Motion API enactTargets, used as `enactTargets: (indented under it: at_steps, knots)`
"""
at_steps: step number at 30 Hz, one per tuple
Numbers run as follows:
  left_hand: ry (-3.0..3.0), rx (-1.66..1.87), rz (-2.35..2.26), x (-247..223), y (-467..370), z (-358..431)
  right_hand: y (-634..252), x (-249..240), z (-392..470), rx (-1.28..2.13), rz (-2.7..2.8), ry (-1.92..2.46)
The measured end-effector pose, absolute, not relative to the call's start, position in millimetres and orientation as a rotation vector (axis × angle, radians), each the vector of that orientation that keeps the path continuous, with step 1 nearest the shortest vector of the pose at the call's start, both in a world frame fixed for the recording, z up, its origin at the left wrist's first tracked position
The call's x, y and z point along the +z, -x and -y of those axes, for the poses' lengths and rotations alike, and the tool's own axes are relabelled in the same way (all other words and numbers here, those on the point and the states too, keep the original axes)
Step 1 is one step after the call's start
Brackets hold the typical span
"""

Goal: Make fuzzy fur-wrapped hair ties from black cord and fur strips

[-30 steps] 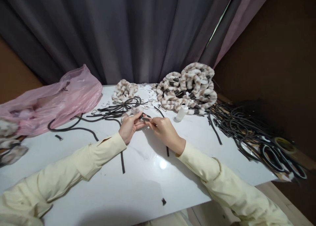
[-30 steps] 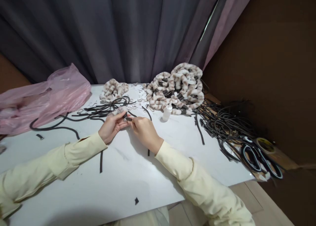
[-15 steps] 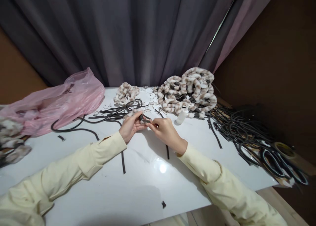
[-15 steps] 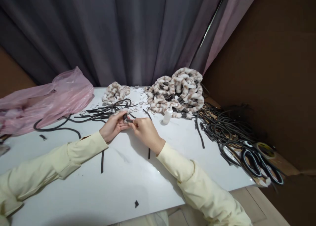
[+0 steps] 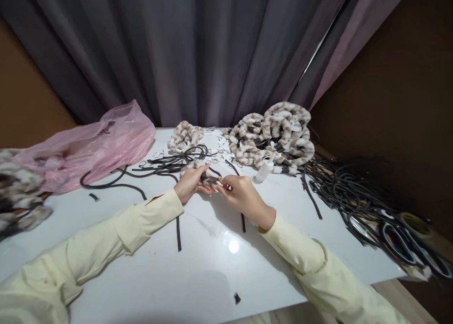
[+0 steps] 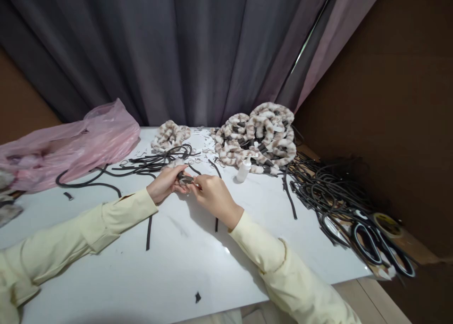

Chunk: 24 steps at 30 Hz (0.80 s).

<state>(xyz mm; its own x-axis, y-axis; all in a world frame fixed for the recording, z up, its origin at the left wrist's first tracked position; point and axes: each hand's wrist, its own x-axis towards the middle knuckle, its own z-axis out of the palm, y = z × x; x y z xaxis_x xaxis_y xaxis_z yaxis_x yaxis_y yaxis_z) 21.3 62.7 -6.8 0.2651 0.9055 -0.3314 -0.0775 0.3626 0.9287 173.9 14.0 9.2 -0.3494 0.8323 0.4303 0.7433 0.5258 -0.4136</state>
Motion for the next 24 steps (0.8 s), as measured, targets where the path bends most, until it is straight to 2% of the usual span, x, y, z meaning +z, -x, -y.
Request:
enactTargets:
  at_steps: [10,24]
  knots:
    - [-0.947,0.868,-1.160,-7,-26,-60,-169,5,-13,0.105,2.319,1.364]
    - [-0.868,1.076,-1.121,-14,-28,-58,-151,0,-6,0.068,2.228,1.510]
